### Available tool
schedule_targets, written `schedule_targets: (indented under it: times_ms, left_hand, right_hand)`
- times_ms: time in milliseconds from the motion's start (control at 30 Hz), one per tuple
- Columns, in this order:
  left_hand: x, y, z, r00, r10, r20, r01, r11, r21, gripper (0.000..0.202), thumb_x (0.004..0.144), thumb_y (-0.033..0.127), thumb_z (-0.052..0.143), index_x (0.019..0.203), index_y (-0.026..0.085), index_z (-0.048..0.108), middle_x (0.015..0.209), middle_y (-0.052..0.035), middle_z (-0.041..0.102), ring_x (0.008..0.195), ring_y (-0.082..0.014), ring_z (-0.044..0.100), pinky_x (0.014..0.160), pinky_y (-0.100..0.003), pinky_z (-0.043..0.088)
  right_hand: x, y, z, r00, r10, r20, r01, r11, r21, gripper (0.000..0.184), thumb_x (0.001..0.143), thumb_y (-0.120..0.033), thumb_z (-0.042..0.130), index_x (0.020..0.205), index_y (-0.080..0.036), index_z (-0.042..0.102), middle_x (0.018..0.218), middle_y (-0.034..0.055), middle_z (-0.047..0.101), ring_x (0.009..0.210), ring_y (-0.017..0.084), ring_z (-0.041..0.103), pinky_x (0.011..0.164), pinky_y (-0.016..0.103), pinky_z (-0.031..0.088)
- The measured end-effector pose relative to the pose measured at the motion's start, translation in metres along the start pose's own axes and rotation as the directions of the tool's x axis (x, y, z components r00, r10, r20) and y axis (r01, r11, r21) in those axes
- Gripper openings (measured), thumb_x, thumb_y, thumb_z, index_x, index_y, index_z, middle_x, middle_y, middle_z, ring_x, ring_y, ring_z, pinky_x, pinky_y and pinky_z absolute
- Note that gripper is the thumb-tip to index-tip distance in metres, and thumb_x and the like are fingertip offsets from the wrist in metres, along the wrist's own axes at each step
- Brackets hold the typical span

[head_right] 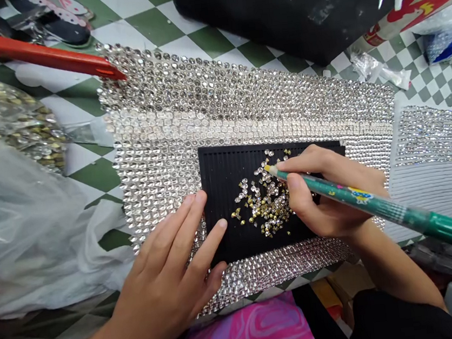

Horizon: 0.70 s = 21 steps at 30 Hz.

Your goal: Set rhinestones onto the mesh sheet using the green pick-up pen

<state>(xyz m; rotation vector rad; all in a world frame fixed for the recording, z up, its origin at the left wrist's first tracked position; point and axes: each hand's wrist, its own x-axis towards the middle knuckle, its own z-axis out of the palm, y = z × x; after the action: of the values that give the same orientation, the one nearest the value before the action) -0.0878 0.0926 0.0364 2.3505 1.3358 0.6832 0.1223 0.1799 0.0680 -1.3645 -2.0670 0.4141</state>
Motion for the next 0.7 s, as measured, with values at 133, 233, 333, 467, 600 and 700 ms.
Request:
schedule_targets:
  times_ms: [133, 233, 333, 467, 600, 700]
  left_hand:
    - [0.001, 0.000, 0.001, 1.000, 0.005, -0.006, -0.005, 1.000, -0.001, 0.037, 0.081, 0.018, 0.053, 0.116, 0.008, 0.051, 0.133, -0.0225, 0.039, 0.126, -0.0299, 0.035, 0.100, -0.041, 0.034]
    - [0.001, 0.000, 0.001, 1.000, 0.008, -0.006, -0.008, 1.000, -0.007, 0.037, 0.081, 0.018, 0.053, 0.116, 0.008, 0.051, 0.133, -0.0228, 0.039, 0.127, -0.0304, 0.035, 0.100, -0.041, 0.033]
    - [0.000, 0.000, 0.001, 1.000, 0.005, -0.008, -0.005, 1.000, -0.004, 0.036, 0.081, 0.017, 0.052, 0.116, 0.008, 0.051, 0.133, -0.0228, 0.039, 0.127, -0.0301, 0.035, 0.101, -0.041, 0.033]
    - [-0.001, -0.001, 0.001, 1.000, 0.002, -0.015, -0.002, 1.000, -0.002, 0.035, 0.082, 0.018, 0.050, 0.116, 0.008, 0.051, 0.133, -0.0220, 0.038, 0.127, -0.0296, 0.035, 0.101, -0.041, 0.033]
    - [-0.002, -0.001, 0.001, 1.000, 0.011, -0.007, -0.011, 1.000, 0.003, 0.036, 0.083, 0.019, 0.049, 0.117, 0.008, 0.050, 0.134, -0.0226, 0.037, 0.127, -0.0305, 0.034, 0.102, -0.041, 0.032]
    - [-0.001, -0.001, 0.001, 1.000, 0.011, -0.010, -0.011, 1.000, 0.004, 0.035, 0.084, 0.019, 0.049, 0.117, 0.008, 0.049, 0.134, -0.0225, 0.038, 0.127, -0.0306, 0.034, 0.102, -0.042, 0.032]
  right_hand:
    - [0.002, -0.003, 0.000, 0.997, -0.020, -0.068, 0.019, 1.000, -0.016, 0.025, 0.068, -0.011, 0.057, 0.085, -0.026, 0.066, 0.065, -0.0041, 0.065, 0.056, 0.013, 0.061, 0.046, 0.028, 0.047]
    - [0.011, -0.009, -0.002, 0.998, -0.021, -0.051, 0.023, 0.999, 0.045, 0.031, 0.066, -0.009, 0.058, 0.091, -0.025, 0.066, 0.068, -0.0019, 0.066, 0.060, 0.016, 0.062, 0.046, 0.031, 0.045]
    - [0.028, -0.013, 0.004, 0.995, -0.065, -0.080, 0.067, 0.998, 0.018, 0.024, 0.066, -0.011, 0.059, 0.085, -0.022, 0.068, 0.068, -0.0010, 0.066, 0.057, 0.014, 0.060, 0.044, 0.029, 0.042]
    - [0.054, -0.014, 0.023, 0.992, -0.127, -0.028, 0.128, 0.989, 0.071, 0.009, 0.070, -0.014, 0.058, 0.076, -0.018, 0.065, 0.069, -0.0017, 0.066, 0.059, 0.011, 0.060, 0.053, 0.027, 0.049]
    - [0.069, -0.012, 0.036, 0.979, -0.150, 0.140, 0.132, 0.983, 0.130, 0.009, 0.073, -0.014, 0.058, 0.081, -0.015, 0.062, 0.074, -0.0008, 0.065, 0.062, 0.010, 0.062, 0.058, 0.024, 0.051]
    - [0.072, -0.010, 0.039, 0.975, -0.178, 0.135, 0.158, 0.977, 0.147, 0.007, 0.073, -0.015, 0.059, 0.080, -0.014, 0.062, 0.072, -0.0009, 0.064, 0.059, 0.008, 0.061, 0.056, 0.022, 0.050]
